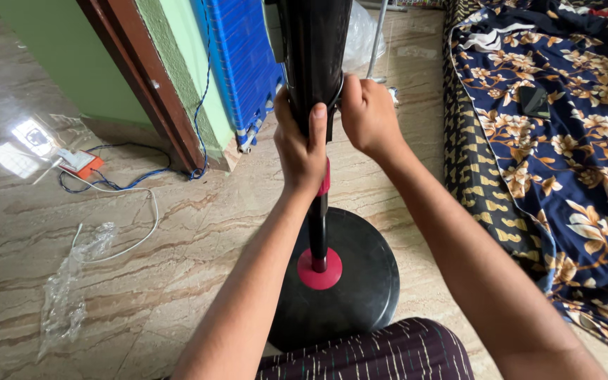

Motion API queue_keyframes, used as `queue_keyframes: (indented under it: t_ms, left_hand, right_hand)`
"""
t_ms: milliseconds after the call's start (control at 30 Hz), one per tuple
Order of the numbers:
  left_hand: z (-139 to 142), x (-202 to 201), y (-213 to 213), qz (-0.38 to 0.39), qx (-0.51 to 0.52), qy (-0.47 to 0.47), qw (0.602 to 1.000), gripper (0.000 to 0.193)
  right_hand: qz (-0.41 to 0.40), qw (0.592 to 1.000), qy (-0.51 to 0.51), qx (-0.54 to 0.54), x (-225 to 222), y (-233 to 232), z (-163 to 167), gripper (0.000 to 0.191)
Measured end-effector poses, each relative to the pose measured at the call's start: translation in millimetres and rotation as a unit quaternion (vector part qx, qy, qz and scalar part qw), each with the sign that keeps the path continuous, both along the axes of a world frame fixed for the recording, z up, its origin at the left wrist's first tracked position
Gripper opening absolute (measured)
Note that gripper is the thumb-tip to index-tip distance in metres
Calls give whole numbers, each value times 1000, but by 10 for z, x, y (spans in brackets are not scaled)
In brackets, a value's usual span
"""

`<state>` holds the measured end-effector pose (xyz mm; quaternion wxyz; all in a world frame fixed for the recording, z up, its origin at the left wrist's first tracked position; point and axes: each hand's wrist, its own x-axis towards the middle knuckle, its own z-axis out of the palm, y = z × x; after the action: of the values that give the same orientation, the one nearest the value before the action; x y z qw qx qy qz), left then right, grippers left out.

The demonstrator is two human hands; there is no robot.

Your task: The person assembles a standing electric fan by hand. They attach the fan head to the pole, secure it with a knob, and wrap the power cord around the pole using a cord holder.

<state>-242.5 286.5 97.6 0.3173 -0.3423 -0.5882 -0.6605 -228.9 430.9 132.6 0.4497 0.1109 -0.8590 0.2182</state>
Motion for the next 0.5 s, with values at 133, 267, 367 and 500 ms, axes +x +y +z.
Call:
queue_keyframes:
  t_ms: [133, 267, 367, 500]
  left_hand:
    - [38, 33, 2, 1, 4, 14, 1000, 58]
    - [61, -11, -125, -38, -65, -30, 997, 61]
    - [115, -148, -267, -77, -131, -60, 987, 60]
    - [283, -358, -372, -265, -120, -137, 947, 65]
  right_hand:
    - [49, 986, -98, -129, 93, 15, 72, 44]
    - [145, 900, -120, -394, 298, -154, -122, 45]
    - [237, 891, 4, -388, 513, -388, -469, 32]
    - [283, 890, -17, -357, 663, -734, -842, 59]
